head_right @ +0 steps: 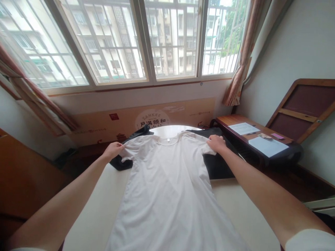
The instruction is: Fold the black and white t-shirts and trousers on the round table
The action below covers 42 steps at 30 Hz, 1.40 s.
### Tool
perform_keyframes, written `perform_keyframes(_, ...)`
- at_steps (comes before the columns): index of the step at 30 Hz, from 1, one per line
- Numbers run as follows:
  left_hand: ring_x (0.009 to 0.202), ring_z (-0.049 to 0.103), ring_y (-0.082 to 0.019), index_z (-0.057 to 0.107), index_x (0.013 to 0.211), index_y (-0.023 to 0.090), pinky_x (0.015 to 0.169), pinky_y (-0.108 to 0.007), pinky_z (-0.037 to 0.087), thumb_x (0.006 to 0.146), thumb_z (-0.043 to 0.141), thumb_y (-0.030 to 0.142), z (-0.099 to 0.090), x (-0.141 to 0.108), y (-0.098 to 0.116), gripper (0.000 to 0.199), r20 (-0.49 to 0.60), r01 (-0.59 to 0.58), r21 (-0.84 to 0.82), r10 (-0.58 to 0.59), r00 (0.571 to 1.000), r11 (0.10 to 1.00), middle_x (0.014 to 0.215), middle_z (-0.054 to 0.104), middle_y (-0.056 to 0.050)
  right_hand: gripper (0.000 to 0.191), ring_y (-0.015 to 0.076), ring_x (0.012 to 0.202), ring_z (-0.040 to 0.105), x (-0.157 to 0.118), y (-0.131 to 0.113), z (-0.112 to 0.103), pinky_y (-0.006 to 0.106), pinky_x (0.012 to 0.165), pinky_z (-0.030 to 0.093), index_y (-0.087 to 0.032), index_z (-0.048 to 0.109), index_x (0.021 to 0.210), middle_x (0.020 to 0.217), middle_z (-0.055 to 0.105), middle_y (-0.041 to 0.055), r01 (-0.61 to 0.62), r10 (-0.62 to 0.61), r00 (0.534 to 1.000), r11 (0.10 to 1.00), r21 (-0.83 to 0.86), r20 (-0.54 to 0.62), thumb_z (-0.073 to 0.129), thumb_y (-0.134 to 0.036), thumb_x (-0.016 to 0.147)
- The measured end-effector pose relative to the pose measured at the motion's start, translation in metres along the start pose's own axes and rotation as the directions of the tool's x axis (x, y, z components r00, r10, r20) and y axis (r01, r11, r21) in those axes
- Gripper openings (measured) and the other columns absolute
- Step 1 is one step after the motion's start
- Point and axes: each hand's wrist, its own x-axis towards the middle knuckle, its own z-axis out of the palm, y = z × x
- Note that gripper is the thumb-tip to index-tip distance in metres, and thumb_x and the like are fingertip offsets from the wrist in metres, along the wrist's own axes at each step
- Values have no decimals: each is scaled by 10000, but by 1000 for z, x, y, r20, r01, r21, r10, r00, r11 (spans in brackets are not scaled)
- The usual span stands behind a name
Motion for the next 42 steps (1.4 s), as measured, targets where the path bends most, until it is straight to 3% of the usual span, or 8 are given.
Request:
perform_keyframes(7, 965, 623, -261, 518, 1274, 44, 856, -383, 481, 984, 532, 296, -14, 11, 5, 385, -165, 149, 93, -133, 977, 984, 1135, 672, -199, 299, 229, 988, 656, 29, 1, -19, 298, 831, 448, -83, 674, 1163, 1156, 724, 181, 58, -58, 998, 996, -61, 1, 486, -271, 1027)
perform_keyframes(11, 1163, 617, -378, 565, 1235, 16, 975, -489, 476, 910, 582, 181, -6, 6, 15, 365, -186, 163, 183, -129, 974, 970, 1294, 585, -314, 260, 302, 984, 663, 29, -2, -23, 377, 859, 463, -92, 706, 1116, 1083, 727, 195, 60, -51, 997, 982, -182, 54, 581, -151, 896)
perform_keyframes(14, 1284, 561, -436, 604, 1269, 64, 1064, -570, 437, 900, 542, 157, 16, -3, 41, 385, -213, -15, 339, 92, 973, 941, 1393, 542, -292, 438, 426, 1231, 562, 23, -28, -12, 528, 1006, 412, -61, 641, 1297, 1296, 640, 279, 105, -111, 994, 959, -264, -7, 565, -155, 876)
perform_keyframes(18, 1321, 595, -282, 595, 1394, 137, 1158, -408, 426, 983, 404, 169, 72, -15, 91, 454, 224, -537, 349, 487, 844, 768, 1435, 625, -161, 523, 376, 1408, 450, 12, -94, 30, 503, 1155, 324, -109, 532, 1478, 1500, 559, 230, 294, -303, 953, 918, -265, 8, 464, -294, 993)
perform_keyframes(20, 1415, 537, -247, 559, 1460, 142, 1203, -365, 384, 1011, 402, 220, 107, -19, 108, 482, 354, -602, 318, 497, 792, 733, 1520, 591, -138, 557, 329, 1461, 423, 8, -124, 57, 463, 1206, 292, -154, 519, 1515, 1577, 526, 170, 374, -365, 927, 895, -242, 82, 459, -397, 1017)
perform_keyframes(23, 1516, 430, -288, 507, 1512, 76, 1265, -443, 303, 1028, 401, 297, 147, -20, 113, 543, 411, -573, 358, 427, 806, 737, 1600, 498, -193, 616, 313, 1557, 311, 6, -142, 88, 550, 1260, 197, -157, 422, 1600, 1695, 378, 140, 387, -357, 920, 894, -226, 163, 413, -422, 1044)
perform_keyframes(34, 1626, 177, -241, 306, 1639, 36, 1333, -443, 104, 1059, 224, 459, 165, -21, 92, 722, 427, -542, 388, 375, 822, 745, 1740, 220, -143, 661, 265, 1629, 141, 0, -118, 82, 628, 1287, 81, -148, 271, 1671, 1760, 191, 95, 384, -352, 919, 902, -196, 180, 334, -418, 1072)
perform_keyframes(42, 1612, 230, -260, 340, 1621, 33, 1331, -458, 119, 1063, 283, 432, 174, -16, 88, 688, 402, -548, 365, 404, 822, 753, 1727, 254, -163, 690, 312, 1611, 221, -41, 2, 44, 640, 1280, 137, -131, 323, 1654, 1730, 279, 139, 269, -236, 960, 928, -258, 151, 318, -496, 1068)
